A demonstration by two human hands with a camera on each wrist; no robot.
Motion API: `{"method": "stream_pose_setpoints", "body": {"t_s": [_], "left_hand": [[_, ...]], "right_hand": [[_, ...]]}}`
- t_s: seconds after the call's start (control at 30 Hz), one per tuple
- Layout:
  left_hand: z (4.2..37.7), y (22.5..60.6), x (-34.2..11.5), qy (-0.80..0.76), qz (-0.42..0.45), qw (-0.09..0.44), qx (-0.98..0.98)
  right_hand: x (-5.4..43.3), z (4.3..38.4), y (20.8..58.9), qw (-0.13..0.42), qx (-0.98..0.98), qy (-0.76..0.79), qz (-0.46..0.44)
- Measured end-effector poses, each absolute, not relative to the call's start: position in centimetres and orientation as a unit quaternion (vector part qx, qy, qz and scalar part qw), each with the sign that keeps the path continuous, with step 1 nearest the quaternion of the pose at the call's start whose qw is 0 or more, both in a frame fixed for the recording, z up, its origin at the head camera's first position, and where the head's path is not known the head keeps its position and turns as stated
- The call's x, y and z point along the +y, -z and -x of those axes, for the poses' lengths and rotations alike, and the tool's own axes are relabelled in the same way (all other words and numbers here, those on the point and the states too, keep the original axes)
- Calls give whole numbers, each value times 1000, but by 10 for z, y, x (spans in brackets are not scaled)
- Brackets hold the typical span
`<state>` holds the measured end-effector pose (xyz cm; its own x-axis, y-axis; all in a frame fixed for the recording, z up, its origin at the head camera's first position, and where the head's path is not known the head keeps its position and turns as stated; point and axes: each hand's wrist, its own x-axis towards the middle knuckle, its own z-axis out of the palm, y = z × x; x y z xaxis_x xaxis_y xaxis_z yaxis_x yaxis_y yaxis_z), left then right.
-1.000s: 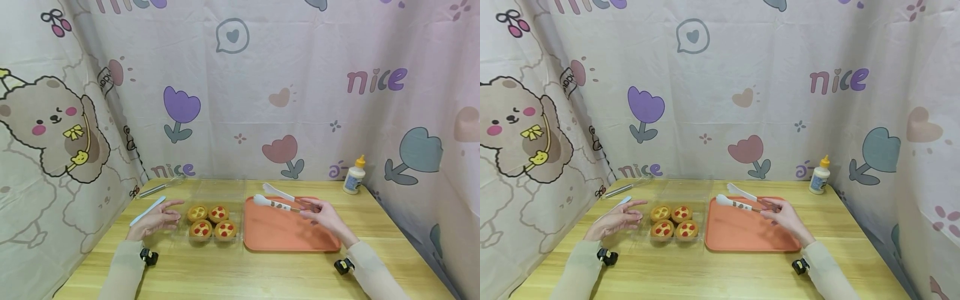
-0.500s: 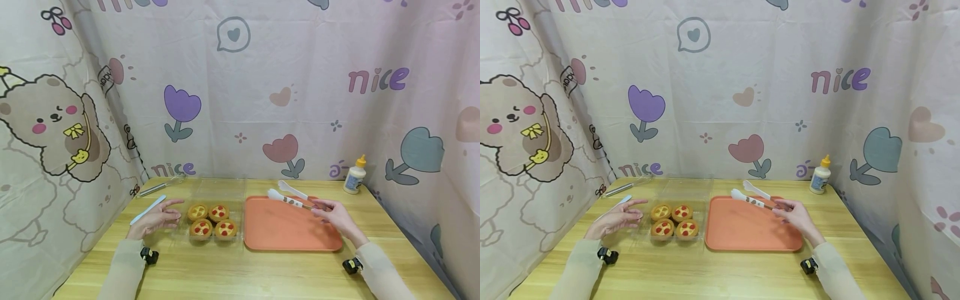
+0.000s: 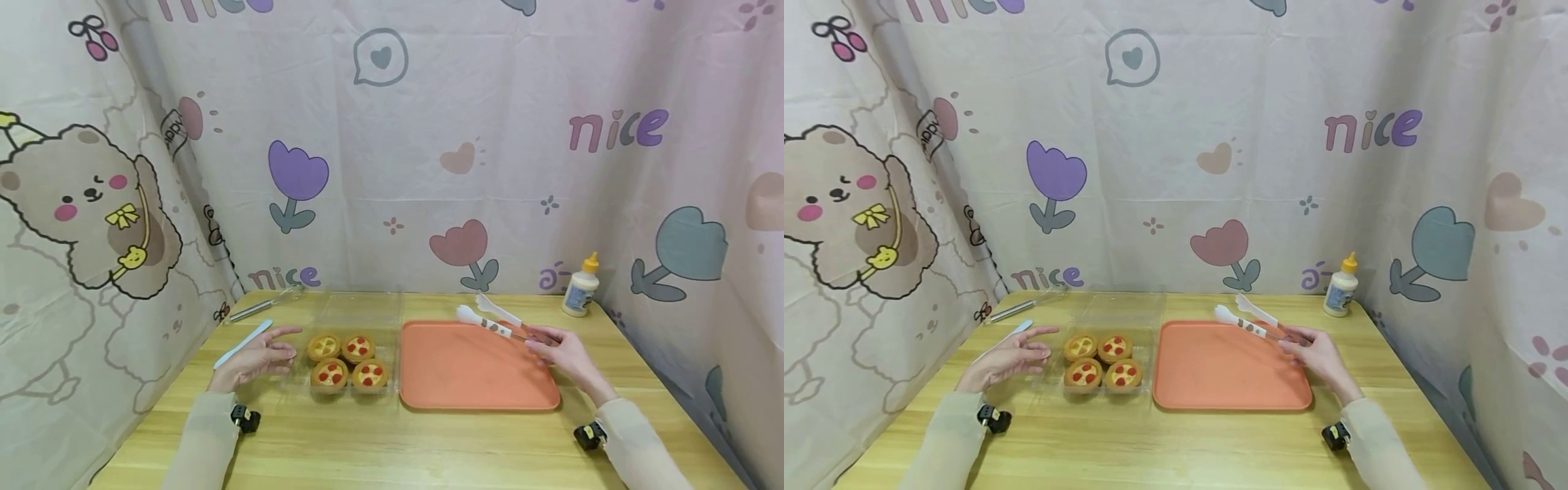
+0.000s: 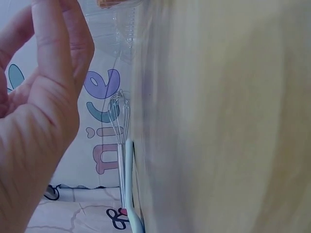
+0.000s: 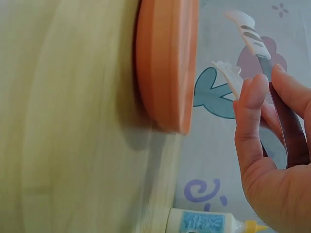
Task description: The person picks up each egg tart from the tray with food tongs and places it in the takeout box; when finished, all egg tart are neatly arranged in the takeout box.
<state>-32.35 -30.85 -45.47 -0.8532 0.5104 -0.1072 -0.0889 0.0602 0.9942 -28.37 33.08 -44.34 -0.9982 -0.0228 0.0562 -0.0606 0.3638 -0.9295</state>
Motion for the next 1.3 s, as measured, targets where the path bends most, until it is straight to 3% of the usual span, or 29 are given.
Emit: {"method": "stream_pose_setpoints", "body": {"t_s": [1.3], "left_hand": [[325, 457, -310, -670, -161, 228, 688]], "right_hand": [[395, 275, 452, 46, -838, -542, 36]]}}
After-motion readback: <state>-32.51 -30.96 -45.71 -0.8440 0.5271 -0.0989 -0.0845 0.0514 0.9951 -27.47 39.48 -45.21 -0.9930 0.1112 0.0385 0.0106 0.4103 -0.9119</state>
